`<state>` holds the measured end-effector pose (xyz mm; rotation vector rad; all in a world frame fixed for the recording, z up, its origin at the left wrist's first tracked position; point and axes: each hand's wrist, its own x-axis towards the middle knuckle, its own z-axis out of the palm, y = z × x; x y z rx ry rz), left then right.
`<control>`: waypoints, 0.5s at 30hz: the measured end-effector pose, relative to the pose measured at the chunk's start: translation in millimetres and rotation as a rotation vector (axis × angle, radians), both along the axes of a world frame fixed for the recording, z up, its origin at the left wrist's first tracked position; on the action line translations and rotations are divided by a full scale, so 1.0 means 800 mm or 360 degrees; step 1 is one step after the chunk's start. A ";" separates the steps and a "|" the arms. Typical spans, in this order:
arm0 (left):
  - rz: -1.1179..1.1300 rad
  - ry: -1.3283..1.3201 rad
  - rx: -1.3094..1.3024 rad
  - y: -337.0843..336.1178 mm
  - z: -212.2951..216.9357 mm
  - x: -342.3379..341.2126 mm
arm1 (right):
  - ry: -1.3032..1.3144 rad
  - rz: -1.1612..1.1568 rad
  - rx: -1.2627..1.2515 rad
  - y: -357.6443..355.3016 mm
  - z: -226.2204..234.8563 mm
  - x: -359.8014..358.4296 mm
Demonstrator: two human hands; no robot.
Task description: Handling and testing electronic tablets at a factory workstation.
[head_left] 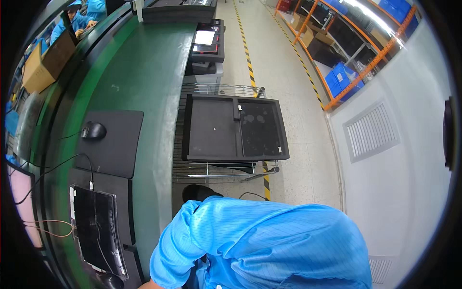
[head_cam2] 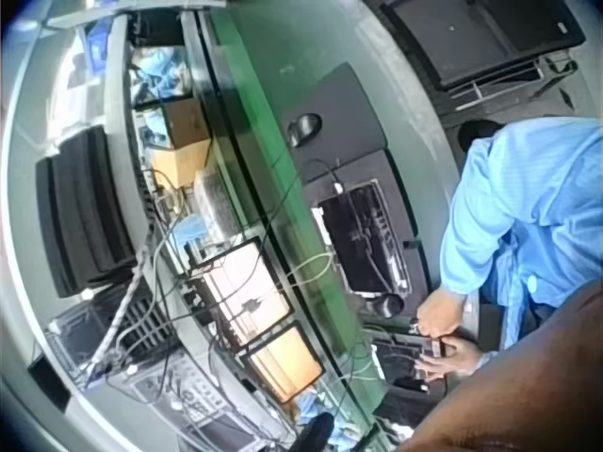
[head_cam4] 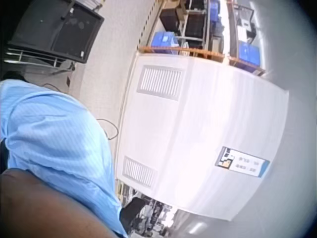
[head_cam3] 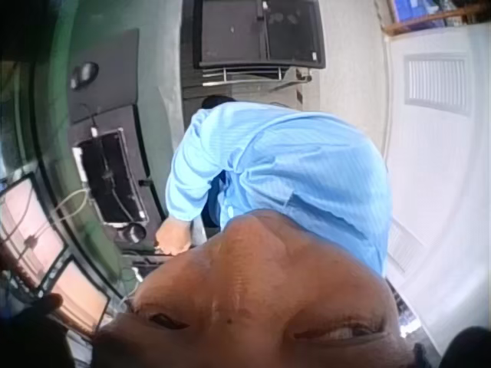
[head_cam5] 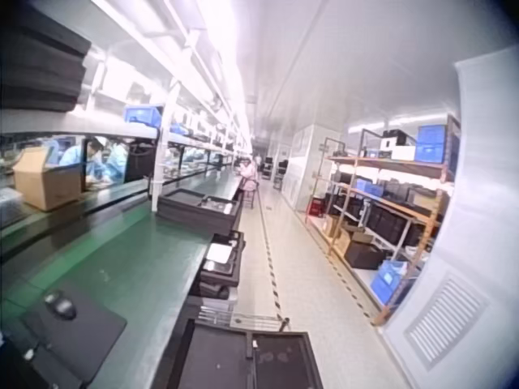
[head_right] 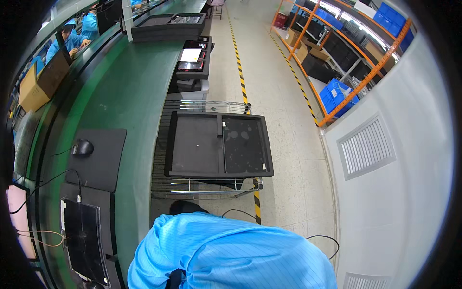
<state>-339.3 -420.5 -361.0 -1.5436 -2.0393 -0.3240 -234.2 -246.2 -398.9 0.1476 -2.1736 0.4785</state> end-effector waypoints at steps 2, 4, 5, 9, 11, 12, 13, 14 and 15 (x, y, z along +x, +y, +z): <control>0.0048 0.0024 -0.0021 0.001 0.001 0.003 | -0.0007 -0.0010 0.0015 0.000 0.000 0.000; 0.0048 -0.0009 -0.0004 0.002 0.002 0.004 | -0.0011 -0.0021 0.0027 0.000 0.000 0.000; 0.0049 -0.0041 0.0013 0.002 0.002 0.004 | 0.0024 -0.0031 0.0015 -0.001 0.000 0.000; 0.0001 -0.0045 0.0025 0.001 -0.001 0.000 | 0.0090 -0.0019 -0.0014 -0.003 -0.002 -0.003; -0.0009 -0.0017 0.0025 0.000 -0.002 -0.002 | 0.0081 -0.0024 -0.0015 -0.003 -0.003 -0.003; -0.0005 -0.0015 0.0027 0.000 -0.002 -0.002 | 0.0068 -0.0034 -0.0014 -0.003 -0.004 -0.003; 0.0005 -0.0020 0.0013 -0.001 0.000 -0.001 | 0.0067 -0.0030 -0.0012 -0.003 -0.004 -0.003; 0.0016 -0.0023 -0.0001 0.000 0.001 0.000 | 0.0050 -0.0041 0.0000 -0.003 -0.003 -0.003; 0.0025 -0.0020 0.0002 0.001 0.005 0.002 | 0.0035 -0.0046 0.0013 -0.004 -0.003 -0.003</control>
